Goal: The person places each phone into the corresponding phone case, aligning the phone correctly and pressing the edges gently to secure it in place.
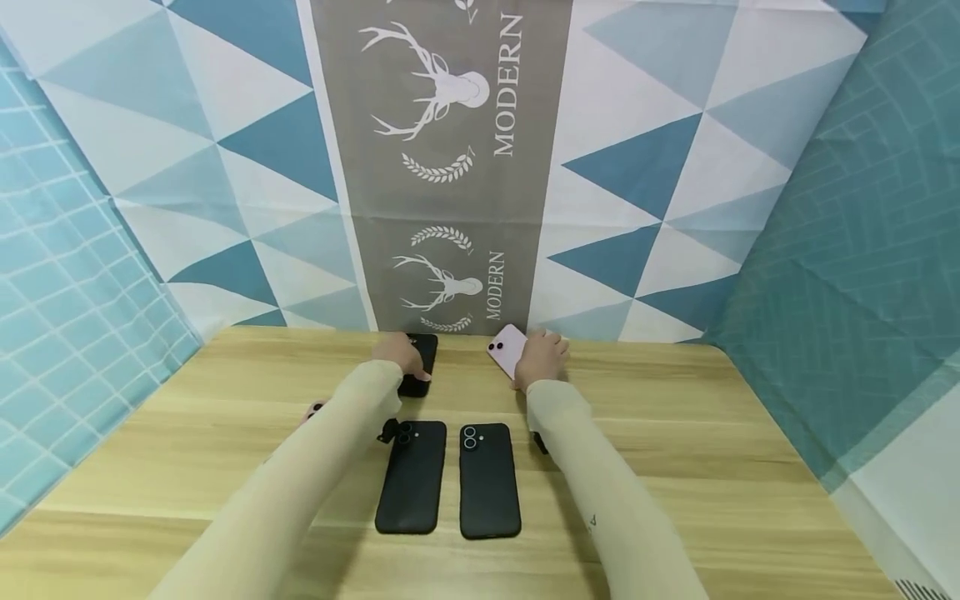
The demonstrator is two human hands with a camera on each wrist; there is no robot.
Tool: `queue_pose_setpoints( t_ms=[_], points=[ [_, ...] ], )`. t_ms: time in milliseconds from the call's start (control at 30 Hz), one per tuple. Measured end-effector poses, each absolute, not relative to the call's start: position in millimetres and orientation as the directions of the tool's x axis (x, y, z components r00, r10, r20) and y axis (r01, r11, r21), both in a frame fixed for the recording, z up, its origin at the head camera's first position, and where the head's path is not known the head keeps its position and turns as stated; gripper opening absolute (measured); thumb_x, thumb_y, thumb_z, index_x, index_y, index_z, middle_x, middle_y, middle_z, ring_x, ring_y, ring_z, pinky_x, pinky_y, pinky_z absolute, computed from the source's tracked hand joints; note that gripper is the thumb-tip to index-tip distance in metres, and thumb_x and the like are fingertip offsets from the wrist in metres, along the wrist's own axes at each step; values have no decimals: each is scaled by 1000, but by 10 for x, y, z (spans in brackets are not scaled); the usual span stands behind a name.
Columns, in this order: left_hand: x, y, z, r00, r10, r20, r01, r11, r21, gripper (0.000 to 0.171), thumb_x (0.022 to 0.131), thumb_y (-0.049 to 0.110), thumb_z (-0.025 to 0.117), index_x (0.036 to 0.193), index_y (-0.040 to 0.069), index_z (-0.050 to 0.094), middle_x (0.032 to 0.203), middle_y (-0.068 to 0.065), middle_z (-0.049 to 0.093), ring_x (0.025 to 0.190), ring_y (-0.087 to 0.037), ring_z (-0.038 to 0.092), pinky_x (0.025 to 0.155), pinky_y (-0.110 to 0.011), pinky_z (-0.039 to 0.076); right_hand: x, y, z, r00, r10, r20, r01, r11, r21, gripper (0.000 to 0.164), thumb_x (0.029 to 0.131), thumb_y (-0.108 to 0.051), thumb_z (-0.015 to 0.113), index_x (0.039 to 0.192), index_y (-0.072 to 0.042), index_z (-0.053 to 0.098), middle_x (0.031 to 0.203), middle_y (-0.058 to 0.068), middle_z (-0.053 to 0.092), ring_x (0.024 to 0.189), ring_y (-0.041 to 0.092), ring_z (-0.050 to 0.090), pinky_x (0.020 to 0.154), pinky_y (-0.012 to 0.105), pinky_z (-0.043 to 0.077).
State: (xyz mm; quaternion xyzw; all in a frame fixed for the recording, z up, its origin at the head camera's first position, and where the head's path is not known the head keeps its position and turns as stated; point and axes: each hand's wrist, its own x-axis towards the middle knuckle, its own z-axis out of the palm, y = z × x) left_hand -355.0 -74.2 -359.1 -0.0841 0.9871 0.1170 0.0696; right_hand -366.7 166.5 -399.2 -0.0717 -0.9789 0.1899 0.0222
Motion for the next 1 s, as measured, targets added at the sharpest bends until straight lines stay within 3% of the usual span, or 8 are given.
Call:
queue_pose_setpoints(
  t_ms=[133,300,367,467,633,733,867,1000],
  points=[
    [-3556,-735,-3599,-987,-148,-66,-157,972,176,65,67,43,86,116,4,66,115,-13,69,98,-27,66,82,-35,57,-3490,1482,-3825,-987,124,103,86,946,-313,89,54,-19,95,122,10,44,121,31,50,114,45,47,104,51,41],
    [-3445,-637,-3693,-992,-112,52,-100,975,197,25,79,14,72,102,5,69,105,-13,72,91,-28,70,75,-40,59,-3366,1439,-3944,-952,-100,289,-143,981,-132,26,68,1,75,90,7,63,90,20,66,88,35,62,85,43,52],
    [-3398,-575,-3697,-995,-71,67,-56,976,209,17,80,7,65,96,5,70,99,-12,74,85,-27,71,71,-41,59,-3335,1440,-3971,-931,-152,330,-200,973,-114,11,70,10,65,79,4,66,79,17,69,77,31,64,76,40,55],
    [-3354,-492,-3624,-998,-8,66,6,978,207,14,79,4,62,90,4,71,95,-12,74,82,-27,72,68,-41,59,-3302,1419,-3895,-922,-181,341,-241,960,-142,13,74,12,62,72,1,67,72,15,69,67,28,65,64,38,56],
    [-3377,-480,-3415,-994,39,104,53,990,134,11,80,3,62,85,4,71,94,-12,74,80,-26,72,66,-41,59,-3342,1367,-3649,-916,-222,334,-284,947,-150,16,81,9,59,72,-1,66,72,14,69,64,25,65,60,36,56],
    [-3372,-537,-3274,-993,76,95,86,990,109,10,78,1,61,82,5,70,93,-11,73,75,-23,69,63,-39,58,-3347,1407,-3517,-930,-207,305,-261,954,-148,23,83,8,55,64,-4,58,63,9,62,56,20,58,53,33,50],
    [-3280,-661,-3061,-987,158,40,163,969,187,4,77,4,69,74,6,67,83,-8,70,66,-17,59,59,-33,54,-3249,1573,-3377,-961,-191,200,-236,944,-232,35,82,8,51,55,-11,42,51,1,41,48,15,37,45,27,34],
    [-3161,-817,-2844,-972,225,71,235,923,305,12,74,15,81,73,6,73,80,-7,73,71,-20,64,68,-33,56,-3144,1836,-3252,-961,-200,190,-257,903,-346,24,75,5,59,54,-5,54,52,1,48,50,12,39,46,23,34]
  ],
)
